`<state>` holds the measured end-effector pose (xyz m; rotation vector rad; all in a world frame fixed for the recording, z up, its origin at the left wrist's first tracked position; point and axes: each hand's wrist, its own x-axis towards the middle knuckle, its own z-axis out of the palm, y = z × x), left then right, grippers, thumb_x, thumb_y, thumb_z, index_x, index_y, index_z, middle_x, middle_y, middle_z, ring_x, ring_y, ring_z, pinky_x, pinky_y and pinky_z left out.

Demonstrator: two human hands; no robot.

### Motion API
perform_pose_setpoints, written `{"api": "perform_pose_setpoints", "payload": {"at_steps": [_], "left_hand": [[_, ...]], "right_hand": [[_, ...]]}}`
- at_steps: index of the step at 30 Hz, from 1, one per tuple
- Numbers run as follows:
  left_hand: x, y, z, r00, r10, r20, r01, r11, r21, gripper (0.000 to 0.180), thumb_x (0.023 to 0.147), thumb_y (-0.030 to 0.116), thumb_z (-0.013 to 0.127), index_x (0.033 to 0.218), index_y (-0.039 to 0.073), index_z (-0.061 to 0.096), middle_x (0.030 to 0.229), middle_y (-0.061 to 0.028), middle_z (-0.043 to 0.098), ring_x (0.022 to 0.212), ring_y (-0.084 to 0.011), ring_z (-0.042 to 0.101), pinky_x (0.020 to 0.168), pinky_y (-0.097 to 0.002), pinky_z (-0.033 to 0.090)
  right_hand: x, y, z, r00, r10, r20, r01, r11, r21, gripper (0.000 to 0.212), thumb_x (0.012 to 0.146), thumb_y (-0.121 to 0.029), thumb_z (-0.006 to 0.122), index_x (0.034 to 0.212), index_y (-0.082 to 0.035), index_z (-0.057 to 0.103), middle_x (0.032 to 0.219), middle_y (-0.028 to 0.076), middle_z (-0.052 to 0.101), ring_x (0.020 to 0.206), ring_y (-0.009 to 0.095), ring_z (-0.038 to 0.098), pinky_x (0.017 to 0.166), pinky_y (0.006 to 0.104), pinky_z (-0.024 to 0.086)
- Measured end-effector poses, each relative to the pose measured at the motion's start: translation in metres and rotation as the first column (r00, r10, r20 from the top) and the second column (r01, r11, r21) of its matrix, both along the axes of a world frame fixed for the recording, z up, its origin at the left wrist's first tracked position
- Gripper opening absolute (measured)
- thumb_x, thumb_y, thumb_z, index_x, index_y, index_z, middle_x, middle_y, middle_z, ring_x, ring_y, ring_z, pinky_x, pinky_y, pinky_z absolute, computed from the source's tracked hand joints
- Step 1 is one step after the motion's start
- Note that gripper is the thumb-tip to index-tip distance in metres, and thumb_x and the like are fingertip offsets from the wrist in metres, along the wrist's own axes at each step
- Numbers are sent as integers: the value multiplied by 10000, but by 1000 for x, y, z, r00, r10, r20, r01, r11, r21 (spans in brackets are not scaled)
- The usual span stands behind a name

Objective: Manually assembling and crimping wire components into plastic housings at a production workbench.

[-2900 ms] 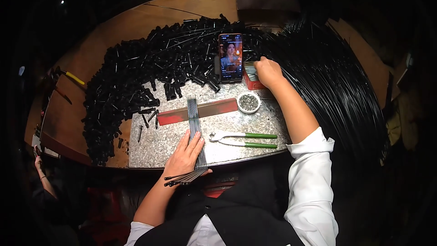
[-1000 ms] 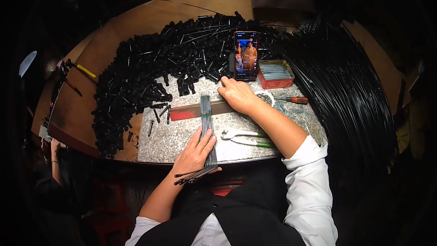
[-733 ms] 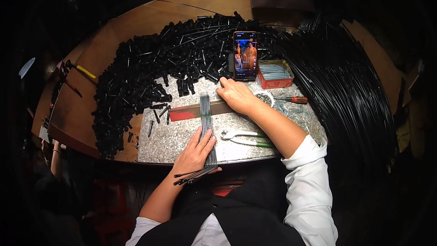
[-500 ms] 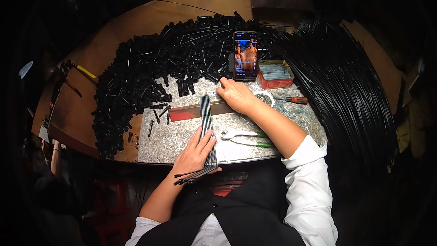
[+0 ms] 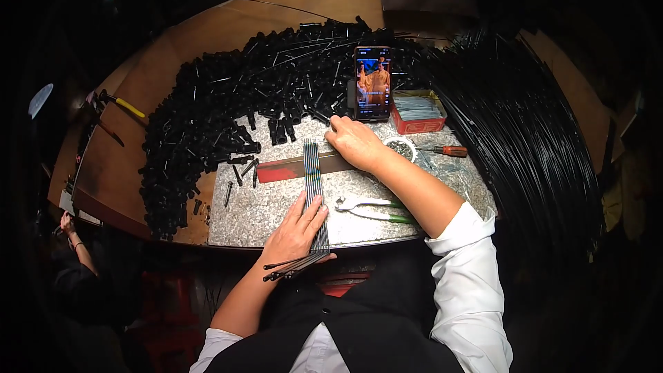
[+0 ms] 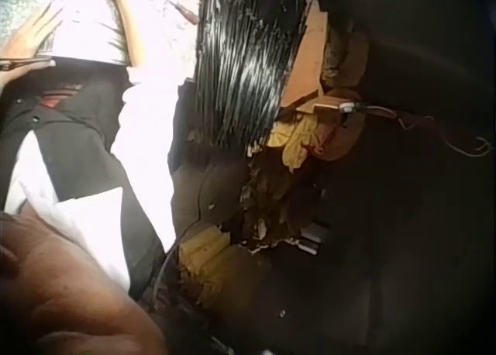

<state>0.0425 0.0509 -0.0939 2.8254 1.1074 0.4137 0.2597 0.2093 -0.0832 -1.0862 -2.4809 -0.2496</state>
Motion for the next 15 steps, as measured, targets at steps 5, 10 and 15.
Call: {"api": "perform_pose_setpoints", "payload": {"at_steps": [5,10,15], "left_hand": [[0,1,0,1000,-2,6,2,1000,-7,650,747,146,627,1339,-7,406,1424,-197,336,1341,-434,250,1085,-488,274],[0,0,0,999,0,44,2,999,-36,646,746,139,623,1338,-7,407,1418,-203,341,1340,-434,252,1085,-490,273],[0,0,0,1000,-3,-4,3,1000,-3,677,761,241,656,1338,-9,404,1419,-204,338,1339,-436,251,1084,-489,275]], "right_hand": [[-1,1,4,1000,-3,27,3,1000,11,124,789,-107,510,827,-24,594,894,146,515,831,296,568,698,407,497],[-1,1,2,1000,-5,22,5,1000,9,119,788,-105,511,821,-23,590,885,144,513,832,297,568,699,403,498],[-2,0,1,1000,8,-4,-8,1000,7,113,789,-103,512,819,-24,586,889,143,512,839,301,565,709,406,496]]}}
